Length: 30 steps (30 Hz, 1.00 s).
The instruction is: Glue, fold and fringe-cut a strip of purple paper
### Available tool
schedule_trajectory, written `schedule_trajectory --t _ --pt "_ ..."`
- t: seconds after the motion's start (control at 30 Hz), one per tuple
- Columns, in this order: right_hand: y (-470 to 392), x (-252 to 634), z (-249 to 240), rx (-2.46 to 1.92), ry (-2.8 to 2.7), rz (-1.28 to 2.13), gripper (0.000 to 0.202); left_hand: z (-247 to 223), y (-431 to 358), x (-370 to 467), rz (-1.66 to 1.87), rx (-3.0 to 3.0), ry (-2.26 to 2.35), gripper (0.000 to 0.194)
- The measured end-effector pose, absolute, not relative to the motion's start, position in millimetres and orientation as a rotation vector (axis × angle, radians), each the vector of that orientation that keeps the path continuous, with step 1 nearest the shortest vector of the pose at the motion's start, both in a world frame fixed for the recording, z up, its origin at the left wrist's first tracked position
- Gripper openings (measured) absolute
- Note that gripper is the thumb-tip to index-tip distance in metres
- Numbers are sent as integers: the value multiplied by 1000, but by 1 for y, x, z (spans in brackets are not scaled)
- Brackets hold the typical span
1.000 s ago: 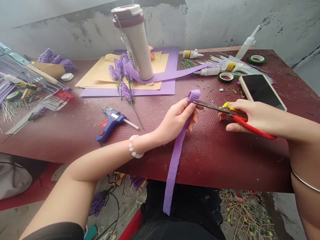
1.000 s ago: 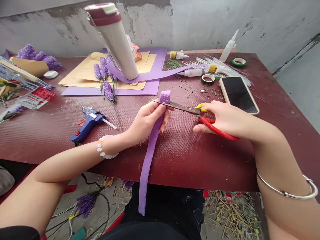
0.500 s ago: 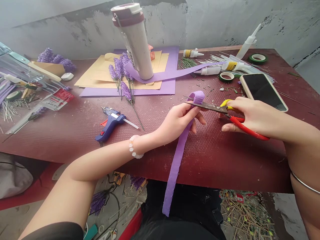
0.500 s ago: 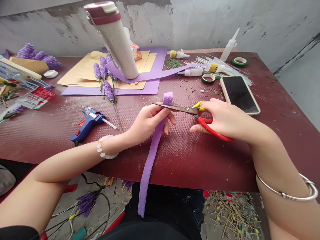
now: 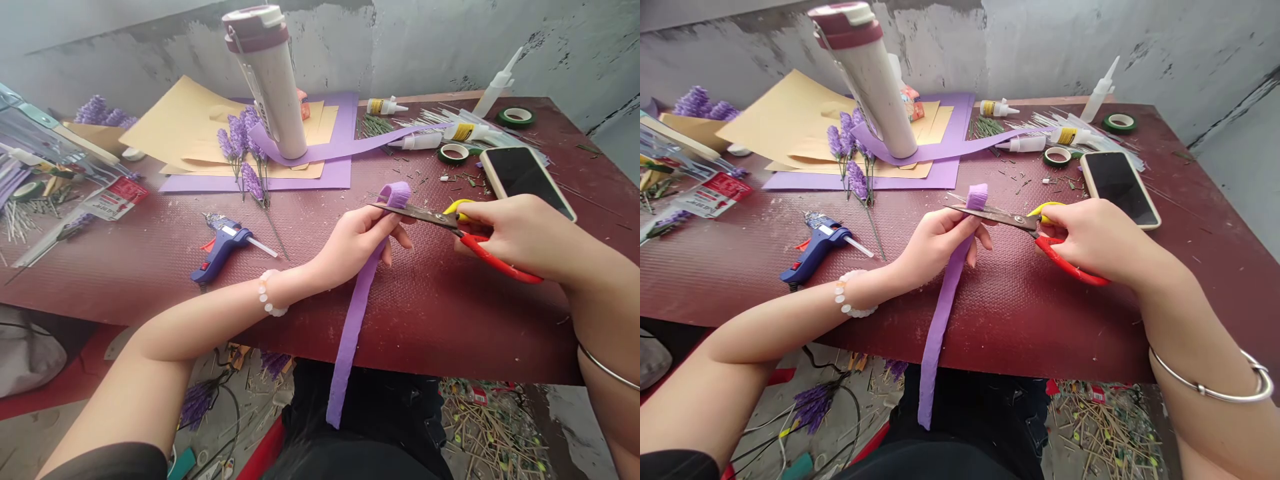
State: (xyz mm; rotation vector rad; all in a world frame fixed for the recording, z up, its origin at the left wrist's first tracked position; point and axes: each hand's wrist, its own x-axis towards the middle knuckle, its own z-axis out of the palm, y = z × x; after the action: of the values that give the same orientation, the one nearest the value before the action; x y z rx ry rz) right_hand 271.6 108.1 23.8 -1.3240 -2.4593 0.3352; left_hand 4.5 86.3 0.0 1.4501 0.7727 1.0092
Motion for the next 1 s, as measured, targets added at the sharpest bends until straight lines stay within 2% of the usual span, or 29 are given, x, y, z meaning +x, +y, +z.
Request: schedule_trajectory --t 0.6,0.67,0.83,1.0 --pt "103 269 38 -1477 -2526 429 42 2 84 5 991 1452 806 26" --pt "104 269 40 -1487 -2524 530 42 2 84 5 991 1440 772 26" --pt "104 269 47 -1481 -2468 1049 44 5 81 1 949 1400 663 32" --pt "106 272 48 -1468 -2457 1178 51 5 79 1 944 1395 642 38"
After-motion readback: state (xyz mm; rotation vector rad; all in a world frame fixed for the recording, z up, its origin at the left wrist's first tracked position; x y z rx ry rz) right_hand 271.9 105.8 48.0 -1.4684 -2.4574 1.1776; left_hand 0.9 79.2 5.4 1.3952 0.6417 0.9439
